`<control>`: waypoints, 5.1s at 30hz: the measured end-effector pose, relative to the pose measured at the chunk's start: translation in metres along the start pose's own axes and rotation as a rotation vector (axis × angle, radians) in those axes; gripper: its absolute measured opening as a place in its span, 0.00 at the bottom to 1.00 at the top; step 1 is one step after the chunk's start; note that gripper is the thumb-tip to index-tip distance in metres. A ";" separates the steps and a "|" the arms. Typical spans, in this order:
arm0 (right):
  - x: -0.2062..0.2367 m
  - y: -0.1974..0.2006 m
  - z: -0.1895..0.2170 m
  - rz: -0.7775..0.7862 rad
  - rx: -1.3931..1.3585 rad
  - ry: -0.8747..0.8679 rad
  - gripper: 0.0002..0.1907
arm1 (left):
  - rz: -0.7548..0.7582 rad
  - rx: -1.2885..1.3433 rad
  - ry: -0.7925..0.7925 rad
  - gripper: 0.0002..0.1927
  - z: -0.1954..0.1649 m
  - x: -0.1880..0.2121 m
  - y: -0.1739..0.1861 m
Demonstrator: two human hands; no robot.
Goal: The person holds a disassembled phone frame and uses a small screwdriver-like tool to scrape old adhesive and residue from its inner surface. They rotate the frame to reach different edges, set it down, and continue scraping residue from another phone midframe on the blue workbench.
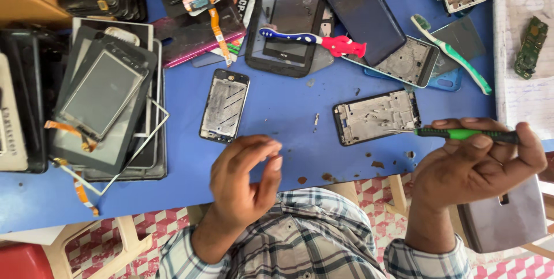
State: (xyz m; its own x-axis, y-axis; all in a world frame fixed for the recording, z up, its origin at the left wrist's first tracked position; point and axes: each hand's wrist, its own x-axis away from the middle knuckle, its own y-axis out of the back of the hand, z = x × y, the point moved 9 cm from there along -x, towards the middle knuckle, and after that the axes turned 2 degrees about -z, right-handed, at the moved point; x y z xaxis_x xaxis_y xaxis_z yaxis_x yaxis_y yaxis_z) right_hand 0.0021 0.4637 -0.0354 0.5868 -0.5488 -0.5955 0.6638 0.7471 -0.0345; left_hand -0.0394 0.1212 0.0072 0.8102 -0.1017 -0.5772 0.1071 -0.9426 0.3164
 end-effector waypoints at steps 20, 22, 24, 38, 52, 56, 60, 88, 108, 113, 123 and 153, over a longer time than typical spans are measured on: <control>0.061 -0.096 0.045 0.236 -0.012 0.018 0.14 | 0.211 -0.315 0.013 0.13 0.021 0.016 0.045; 0.064 -0.100 0.044 0.227 -0.044 0.003 0.13 | 0.244 -0.282 0.002 0.13 0.022 0.018 0.044; 0.064 -0.098 0.042 0.188 -0.043 -0.010 0.12 | 0.274 -0.245 -0.003 0.12 0.025 0.019 0.045; 0.074 -0.108 0.044 0.395 0.069 -0.019 0.13 | 0.511 -0.211 -0.053 0.13 0.025 0.020 0.030; 0.068 -0.098 0.037 0.238 -0.026 -0.048 0.14 | 0.415 -0.238 0.013 0.08 0.027 0.012 0.017; 0.066 -0.084 0.031 0.139 -0.042 -0.111 0.13 | 0.386 -0.349 -0.015 0.11 0.023 0.002 0.001; 0.062 -0.069 0.017 0.096 -0.106 -0.174 0.14 | 0.345 -0.458 -0.045 0.13 0.016 -0.008 -0.012; 0.060 -0.101 0.028 0.386 -0.124 -0.063 0.17 | 0.145 -0.488 -0.123 0.07 0.006 -0.008 0.001; 0.077 -0.098 0.053 0.449 0.232 0.185 0.13 | 0.039 0.124 -0.049 0.10 0.018 0.002 0.035; 0.069 -0.095 0.045 0.360 0.059 0.085 0.14 | 0.019 0.129 -0.050 0.10 0.016 0.004 0.038; 0.067 -0.094 0.039 0.347 -0.012 -0.021 0.13 | -0.009 0.125 -0.038 0.10 0.015 0.005 0.041; 0.065 -0.090 0.038 0.298 -0.060 -0.013 0.12 | 0.032 0.151 -0.075 0.10 0.011 0.010 0.037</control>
State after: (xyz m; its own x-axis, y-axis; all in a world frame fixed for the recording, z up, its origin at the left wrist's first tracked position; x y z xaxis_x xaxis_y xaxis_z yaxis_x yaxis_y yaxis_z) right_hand -0.0021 0.3462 -0.0405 0.7576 -0.3066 -0.5761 0.4333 0.8965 0.0926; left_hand -0.0335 0.0822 0.0052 0.7663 -0.1508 -0.6246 -0.0109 -0.9750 0.2220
